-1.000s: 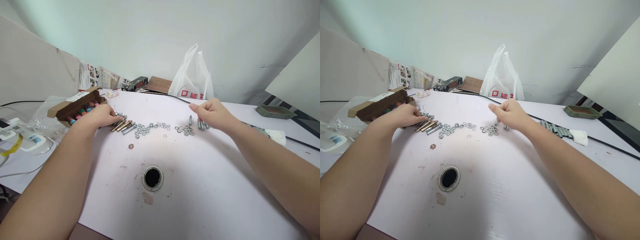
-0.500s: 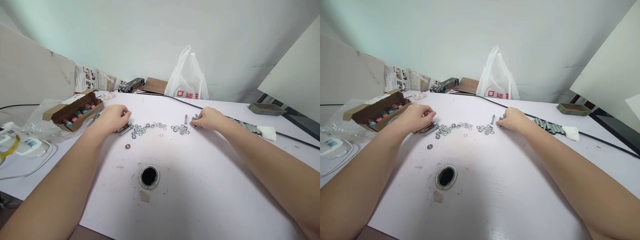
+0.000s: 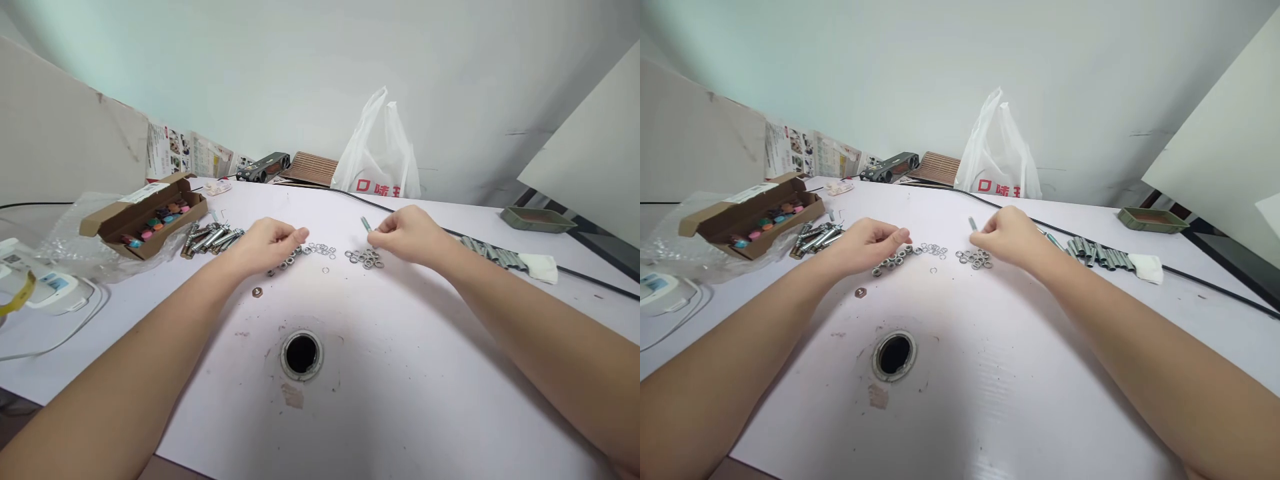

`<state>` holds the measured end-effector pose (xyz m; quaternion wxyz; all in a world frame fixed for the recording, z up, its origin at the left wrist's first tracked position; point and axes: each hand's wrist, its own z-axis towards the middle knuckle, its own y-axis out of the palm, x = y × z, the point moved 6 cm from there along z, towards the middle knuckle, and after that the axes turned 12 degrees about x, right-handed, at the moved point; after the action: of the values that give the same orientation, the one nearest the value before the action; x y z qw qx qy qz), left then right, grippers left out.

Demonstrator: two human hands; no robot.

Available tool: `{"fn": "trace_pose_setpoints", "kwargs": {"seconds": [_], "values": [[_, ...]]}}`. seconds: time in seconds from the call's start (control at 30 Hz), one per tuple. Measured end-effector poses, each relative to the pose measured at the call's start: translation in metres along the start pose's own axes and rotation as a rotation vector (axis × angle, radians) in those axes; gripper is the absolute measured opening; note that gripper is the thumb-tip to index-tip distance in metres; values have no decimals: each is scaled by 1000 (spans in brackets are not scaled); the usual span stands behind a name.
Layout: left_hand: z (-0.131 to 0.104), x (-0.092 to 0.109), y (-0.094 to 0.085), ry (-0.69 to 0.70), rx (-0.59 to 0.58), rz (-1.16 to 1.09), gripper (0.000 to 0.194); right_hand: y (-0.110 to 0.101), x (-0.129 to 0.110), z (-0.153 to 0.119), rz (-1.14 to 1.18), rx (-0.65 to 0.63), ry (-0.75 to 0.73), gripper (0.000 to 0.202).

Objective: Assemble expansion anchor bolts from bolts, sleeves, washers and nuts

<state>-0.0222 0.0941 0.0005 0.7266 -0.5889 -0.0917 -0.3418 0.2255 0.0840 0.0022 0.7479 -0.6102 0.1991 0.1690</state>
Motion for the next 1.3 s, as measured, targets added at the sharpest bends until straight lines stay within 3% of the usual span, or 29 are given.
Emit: {"fn": "trace_pose_setpoints", "kwargs": {"seconds": [0.1,0.2,0.37,0.43,0.57,0.7,0.97,1.13,1.3], "values": [[-5,20,19,61,-126,-313,51,21,-45,-23,300,-71,-197,20],[-5,30,25,100,-149,-502,44,36,-69,-31,411,-66,-349,22],[4,6,6,-21,103,-327,43,44,-55,-19,370,-51,-337,41],[6,-2,2,-45,124,-232,42,46,-50,-18,292,-73,-329,41],[6,-9,4,-32,68,-122,46,62,-52,-26,117,-176,-364,25],[2,-8,13,-65,-34,-108,46,72,-52,-29,57,-202,-354,23],[-3,5,28,18,-154,-169,36,67,-52,-27,74,-173,-342,20],[-5,3,30,5,-211,-158,34,60,-50,-18,125,-111,-354,20],[-9,3,30,-31,-233,-130,35,65,-44,-15,107,-128,-366,23]]}}
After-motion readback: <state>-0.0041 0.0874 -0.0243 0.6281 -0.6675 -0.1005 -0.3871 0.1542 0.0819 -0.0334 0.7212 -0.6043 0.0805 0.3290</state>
